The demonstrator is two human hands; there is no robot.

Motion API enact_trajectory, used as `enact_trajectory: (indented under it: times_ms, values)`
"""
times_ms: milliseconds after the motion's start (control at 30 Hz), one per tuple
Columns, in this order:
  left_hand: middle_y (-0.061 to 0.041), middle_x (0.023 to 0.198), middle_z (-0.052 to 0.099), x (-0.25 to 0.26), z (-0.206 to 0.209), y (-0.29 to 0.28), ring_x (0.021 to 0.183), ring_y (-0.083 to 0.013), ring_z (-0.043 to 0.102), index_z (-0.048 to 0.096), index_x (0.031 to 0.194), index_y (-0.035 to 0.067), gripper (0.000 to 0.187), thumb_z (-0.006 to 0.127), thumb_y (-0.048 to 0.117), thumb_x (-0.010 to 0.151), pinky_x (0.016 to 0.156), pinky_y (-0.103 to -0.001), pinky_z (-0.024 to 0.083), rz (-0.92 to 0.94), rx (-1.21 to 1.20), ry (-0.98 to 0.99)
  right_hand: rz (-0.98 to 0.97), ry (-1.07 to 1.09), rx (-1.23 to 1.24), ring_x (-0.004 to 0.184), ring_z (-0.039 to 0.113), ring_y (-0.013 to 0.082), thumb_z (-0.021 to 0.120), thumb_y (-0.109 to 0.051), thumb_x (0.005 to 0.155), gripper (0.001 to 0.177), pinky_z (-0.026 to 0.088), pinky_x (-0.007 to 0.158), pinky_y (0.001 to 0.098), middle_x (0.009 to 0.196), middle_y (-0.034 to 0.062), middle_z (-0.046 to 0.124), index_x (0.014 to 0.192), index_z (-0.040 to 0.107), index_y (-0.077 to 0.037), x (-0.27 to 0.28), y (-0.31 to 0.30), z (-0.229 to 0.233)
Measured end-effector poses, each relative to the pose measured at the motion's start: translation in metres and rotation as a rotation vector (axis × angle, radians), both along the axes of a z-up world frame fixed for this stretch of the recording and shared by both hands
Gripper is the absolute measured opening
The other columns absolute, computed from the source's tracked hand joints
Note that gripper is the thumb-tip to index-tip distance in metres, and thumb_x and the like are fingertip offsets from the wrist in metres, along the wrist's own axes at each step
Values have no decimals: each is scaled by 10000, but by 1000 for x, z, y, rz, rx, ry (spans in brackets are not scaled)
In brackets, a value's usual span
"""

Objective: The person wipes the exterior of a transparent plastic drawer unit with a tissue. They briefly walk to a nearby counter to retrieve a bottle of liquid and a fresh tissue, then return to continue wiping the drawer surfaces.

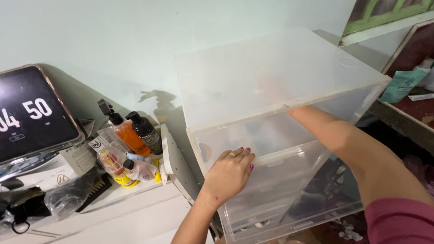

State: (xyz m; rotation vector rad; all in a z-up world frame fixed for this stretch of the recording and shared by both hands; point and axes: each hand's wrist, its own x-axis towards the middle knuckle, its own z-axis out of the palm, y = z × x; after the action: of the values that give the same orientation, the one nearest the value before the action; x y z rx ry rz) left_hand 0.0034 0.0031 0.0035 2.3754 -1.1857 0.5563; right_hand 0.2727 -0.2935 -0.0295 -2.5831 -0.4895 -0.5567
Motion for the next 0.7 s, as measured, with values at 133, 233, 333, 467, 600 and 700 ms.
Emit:
enact_trajectory:
  times_ms: [133,233,333,467,600,700]
  values:
    - [-202,1220,714,-2,-2,0,1217,-324,637,686,1155,-22,283,598,139,940,1019,-435,467,3,-8,6,278,102,136,1082,657,320,605,-187,948,274,497,990,441,1125,175,720,1146,695,-21,-14,62,15]
    - [-192,1234,714,-2,-2,-1,1215,-320,642,691,1149,-14,273,600,134,937,1018,-431,470,6,-7,7,389,190,225,1043,669,306,632,-214,949,269,504,965,432,1079,167,735,1123,700,-19,-30,118,27]
    - [-182,1245,714,-2,-3,-1,1215,-314,648,693,1142,-8,262,599,129,940,1016,-430,474,11,14,0,497,88,153,1118,616,312,604,-225,1010,266,456,999,450,1193,169,688,1174,689,-35,-30,162,24]
    - [-177,1239,715,-2,-2,0,1204,-304,656,697,1144,-5,271,606,129,926,1014,-428,481,25,13,-2,418,40,257,1143,597,321,589,-191,1006,274,453,1031,445,1200,199,612,1212,597,-11,-3,208,-16]
    - [-179,1245,713,-5,0,0,1203,-310,654,693,1149,-4,267,610,127,933,1022,-429,480,17,4,3,567,13,265,1163,589,334,588,-170,1006,242,451,1057,433,1229,197,611,1196,613,-22,23,212,-42]
    - [-169,1271,695,-6,6,-4,1218,-309,642,679,1204,4,304,616,93,919,1033,-420,478,9,-26,1,700,21,210,1120,596,338,643,-178,957,260,462,1015,422,1201,199,627,1157,643,-12,4,201,-33]
